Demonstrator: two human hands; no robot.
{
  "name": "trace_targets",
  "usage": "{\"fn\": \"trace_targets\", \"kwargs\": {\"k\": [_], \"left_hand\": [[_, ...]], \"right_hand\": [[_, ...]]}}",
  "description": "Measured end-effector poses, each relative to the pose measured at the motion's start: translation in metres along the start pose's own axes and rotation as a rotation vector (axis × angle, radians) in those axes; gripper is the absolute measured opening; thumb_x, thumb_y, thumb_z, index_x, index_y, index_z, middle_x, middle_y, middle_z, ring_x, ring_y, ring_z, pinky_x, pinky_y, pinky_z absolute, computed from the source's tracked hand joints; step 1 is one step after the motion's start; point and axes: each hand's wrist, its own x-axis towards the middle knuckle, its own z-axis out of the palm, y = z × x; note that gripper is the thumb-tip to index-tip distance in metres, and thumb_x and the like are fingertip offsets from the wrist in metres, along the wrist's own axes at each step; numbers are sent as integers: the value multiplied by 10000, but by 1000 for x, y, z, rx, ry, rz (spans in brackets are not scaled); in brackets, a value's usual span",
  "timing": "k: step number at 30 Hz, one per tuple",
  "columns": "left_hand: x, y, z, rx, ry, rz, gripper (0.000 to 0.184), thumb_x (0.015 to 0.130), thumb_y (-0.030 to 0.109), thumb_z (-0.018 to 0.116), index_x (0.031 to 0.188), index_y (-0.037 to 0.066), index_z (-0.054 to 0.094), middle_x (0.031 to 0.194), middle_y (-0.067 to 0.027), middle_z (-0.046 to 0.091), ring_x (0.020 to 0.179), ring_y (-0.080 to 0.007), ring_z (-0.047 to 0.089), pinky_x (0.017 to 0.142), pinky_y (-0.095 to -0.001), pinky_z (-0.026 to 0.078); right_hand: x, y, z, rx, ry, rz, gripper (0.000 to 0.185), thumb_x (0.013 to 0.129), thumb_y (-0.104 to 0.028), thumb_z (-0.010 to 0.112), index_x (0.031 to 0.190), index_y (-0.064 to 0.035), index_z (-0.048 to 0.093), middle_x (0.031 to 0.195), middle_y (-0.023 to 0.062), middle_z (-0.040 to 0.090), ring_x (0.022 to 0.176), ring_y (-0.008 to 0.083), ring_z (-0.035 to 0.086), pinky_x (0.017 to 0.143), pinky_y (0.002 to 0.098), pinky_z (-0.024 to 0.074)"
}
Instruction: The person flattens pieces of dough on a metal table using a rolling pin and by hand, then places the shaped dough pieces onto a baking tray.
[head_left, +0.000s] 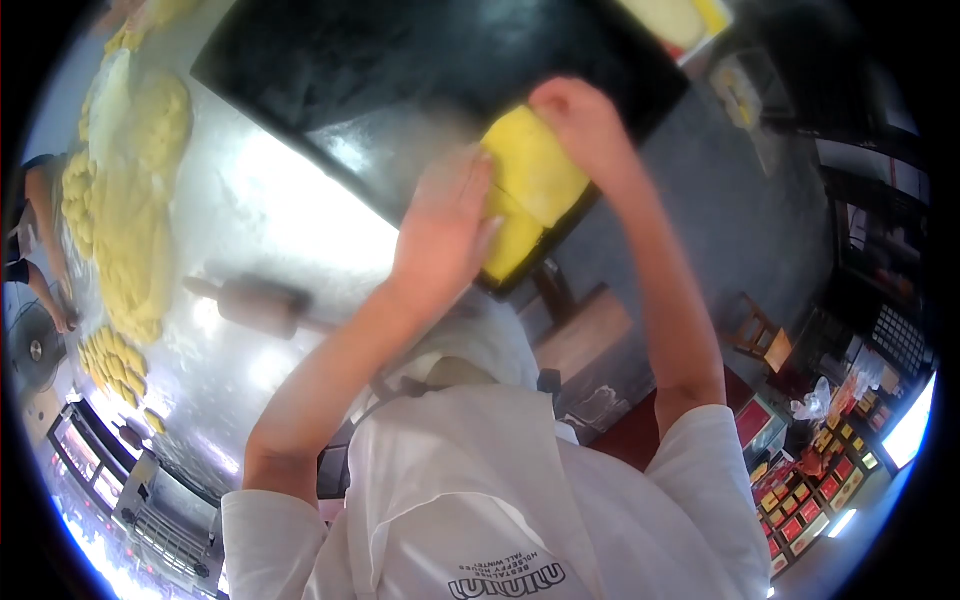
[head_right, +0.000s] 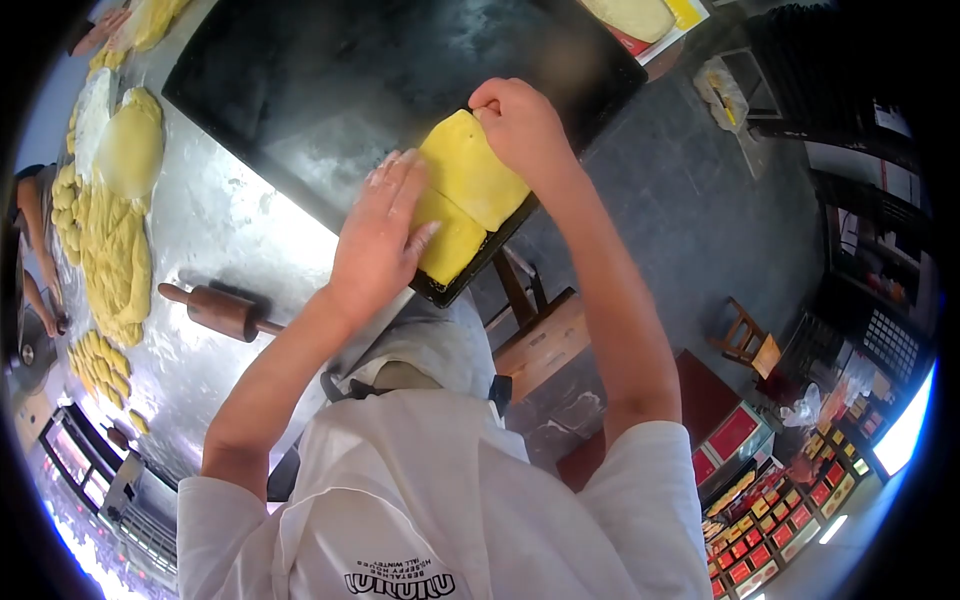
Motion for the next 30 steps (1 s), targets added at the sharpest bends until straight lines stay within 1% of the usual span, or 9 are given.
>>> {"fn": "trace_targets", "kwargs": {"k": [8,11,15,17,22,25,27,28,30], "left_hand": [[-19,0,-18,22,45,28,583,890,91,737,1427,-3,531,1483,-205,537,1418,-435,461,1180,-514,385],[-50,2,-33,-7,169,-37,556,880,32,734,1411,18,569,1450,-191,579,1379,-422,516,1140,-492,434],[-93,-4,-40,-89,334,-127,447,888,-60,703,1325,7,641,1376,-175,648,1316,-388,591,1094,-438,481],[-112,-6,-45,-77,362,-162,416,900,-57,694,1309,2,649,1370,-176,653,1310,-383,597,1085,-430,487],[-147,-7,-62,-138,373,-400,382,914,-70,654,1288,6,659,1359,-175,661,1268,-374,628,1033,-420,527],[-179,-26,-53,-163,468,-345,399,908,-67,644,1298,15,650,1347,-176,662,1251,-370,637,1014,-432,538],[-199,-33,-56,-139,510,-341,419,902,-49,645,1314,25,631,1321,-182,664,1237,-380,638,1022,-458,534],[-211,-36,-55,-132,526,-374,431,896,-29,656,1321,32,616,1304,-184,663,1239,-389,632,1045,-471,522],[-233,-40,-62,-175,553,-461,449,891,-39,669,1329,39,610,1320,-177,657,1241,-385,626,1056,-441,516]], "right_hand": [[7,-19,-8,-58,-68,106,146,938,-112,661,1049,-53,735,991,155,733,920,294,709,841,376,552],[10,-14,-26,70,154,25,177,945,-106,660,1077,-10,728,966,124,751,873,240,718,817,343,555],[1,1,-33,90,-130,252,192,929,-71,635,1082,7,722,960,136,745,870,235,719,829,341,553],[-6,-1,-22,-5,-146,154,197,915,-53,617,1078,3,714,923,166,727,846,281,710,823,360,548],[3,-8,-29,97,-170,337,159,946,-74,638,1066,5,705,926,157,725,848,231,704,792,341,547],[-6,8,-33,-158,-154,-77,141,987,-105,653,1071,-7,710,950,124,732,889,205,702,840,326,547],[-7,-3,-36,-105,-184,156,191,1006,-100,639,1155,-13,721,1082,102,756,1022,181,699,941,319,538],[-5,-4,-36,-173,-114,130,235,1016,-116,639,1218,-16,709,1152,112,748,1088,192,690,995,321,523],[10,42,-42,-284,-1,-130,285,1054,-166,616,1288,-15,679,1264,127,716,1159,225,663,1046,345,496]]}}
